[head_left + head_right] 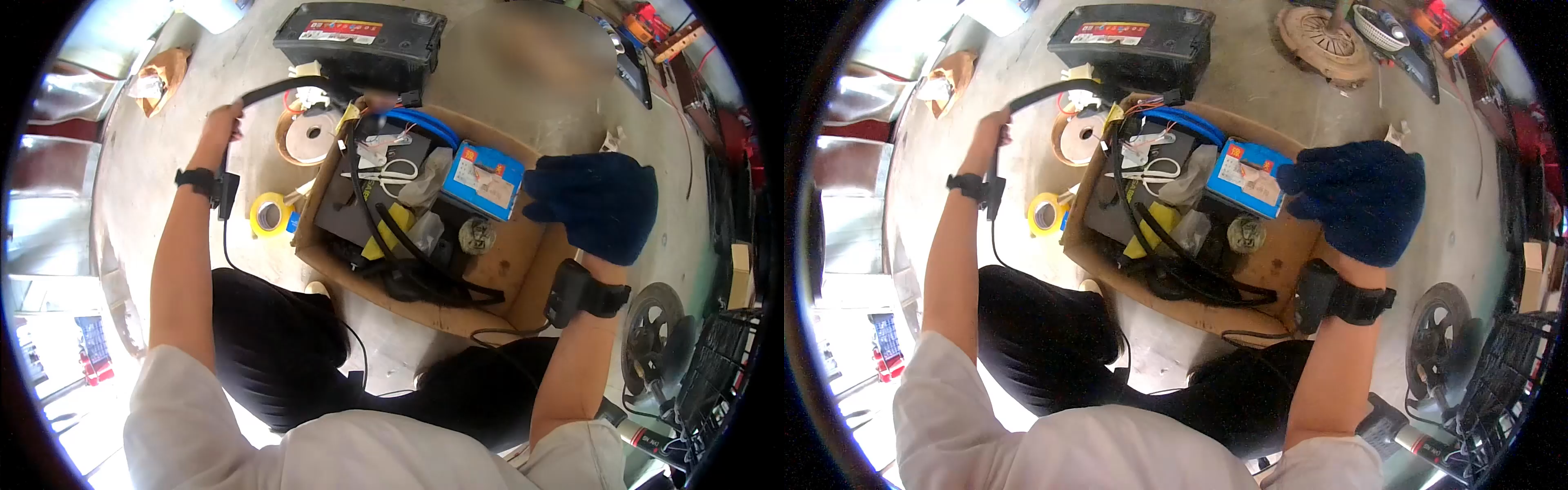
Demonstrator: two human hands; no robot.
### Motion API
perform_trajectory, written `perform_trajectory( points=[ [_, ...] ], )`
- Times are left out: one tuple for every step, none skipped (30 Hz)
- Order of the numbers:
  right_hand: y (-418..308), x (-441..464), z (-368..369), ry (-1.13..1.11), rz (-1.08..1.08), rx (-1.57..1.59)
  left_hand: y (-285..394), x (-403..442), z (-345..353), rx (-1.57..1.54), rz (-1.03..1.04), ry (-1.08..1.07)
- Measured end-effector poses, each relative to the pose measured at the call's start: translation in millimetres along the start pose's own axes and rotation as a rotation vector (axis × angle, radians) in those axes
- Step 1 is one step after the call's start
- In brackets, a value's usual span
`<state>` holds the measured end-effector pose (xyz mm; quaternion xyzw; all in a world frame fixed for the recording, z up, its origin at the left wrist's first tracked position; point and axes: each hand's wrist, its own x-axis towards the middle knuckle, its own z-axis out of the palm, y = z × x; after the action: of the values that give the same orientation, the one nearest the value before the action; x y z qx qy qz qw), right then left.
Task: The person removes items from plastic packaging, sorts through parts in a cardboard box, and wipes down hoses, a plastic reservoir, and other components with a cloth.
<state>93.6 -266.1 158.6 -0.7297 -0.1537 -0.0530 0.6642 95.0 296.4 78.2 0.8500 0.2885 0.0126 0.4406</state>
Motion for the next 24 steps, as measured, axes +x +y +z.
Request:
perform_trajectory(
  points=[
    [-3, 2, 0, -0.012, 0.008, 0.008, 19, -2, -7, 0.027, -0.023, 0.127],
    [-5, 3, 3, -0.029, 0.019, 0.021, 35, -7, -14, 0.082, 0.029, 0.192],
    [-7, 3, 5, -0.043, 0.032, 0.036, 54, -20, -18, 0.135, 0.081, 0.257],
    [-10, 3, 6, -0.059, 0.046, 0.055, 72, -38, -18, 0.142, 0.171, 0.336],
    [-12, 2, 8, -0.073, 0.067, 0.079, 89, -55, -17, 0.147, 0.263, 0.415],
    [-15, 1, 10, -0.076, 0.093, 0.139, 104, -65, -21, 0.007, 0.278, 0.363],
    [-17, 0, 11, -0.058, 0.119, 0.217, 118, -75, -25, -0.133, 0.291, 0.310],
    [-19, -4, 13, -0.040, 0.138, 0.296, 139, -96, -21, -0.200, 0.336, 0.293],
    [-18, -7, 15, 0.050, 0.144, 0.427, 161, -119, -12, -0.267, 0.382, 0.275],
    [-17, -8, 14, 0.064, 0.151, 0.439, 176, -135, -7, -0.361, 0.392, 0.197],
    [-17, -9, 12, 0.081, 0.155, 0.451, 188, -148, 1, -0.387, 0.411, 0.153],
    [-16, -10, 10, 0.092, 0.103, 0.363, 197, -160, 10, -0.414, 0.429, 0.106],
    [-15, -10, 8, 0.108, 0.053, 0.275, 202, -169, 19, -0.442, 0.446, 0.054],
    [-13, -9, 5, 0.126, -0.046, 0.081, 203, -175, 27, -0.445, 0.453, -0.034],
    [-10, -6, 1, 0.143, -0.138, -0.118, 203, -180, 37, -0.447, 0.458, -0.127],
    [-6, -3, -2, 0.155, -0.224, -0.318, 206, -189, 46, -0.432, 0.469, -0.213],
    [-2, 0, -5, 0.158, -0.306, -0.516, 208, -195, 54, -0.454, 0.511, -0.300],
    [1, 1, -7, 0.151, -0.383, -0.710, 211, -201, 63, -0.510, 0.519, -0.323],
    [0, -1, -8, 0.136, -0.457, -0.900, 214, -206, 70, -0.563, 0.524, -0.343],
    [-8, -5, -13, -0.005, -0.335, -1.060, 214, -209, 77, -0.607, 0.570, -0.355],
    [-8, -12, -13, 0.015, -0.265, -0.916, 212, -209, 85, -0.650, 0.616, -0.365],
    [-8, -17, -13, 0.035, -0.199, -0.772, 207, -208, 91, -0.695, 0.663, -0.371],
    [-7, -21, -11, 0.023, -0.036, -0.457, 201, -206, 95, -0.686, 0.705, -0.380],
    [-5, -24, -9, 0.067, 0.119, -0.080, 200, -206, 99, -0.688, 0.724, -0.386]
  ],
)
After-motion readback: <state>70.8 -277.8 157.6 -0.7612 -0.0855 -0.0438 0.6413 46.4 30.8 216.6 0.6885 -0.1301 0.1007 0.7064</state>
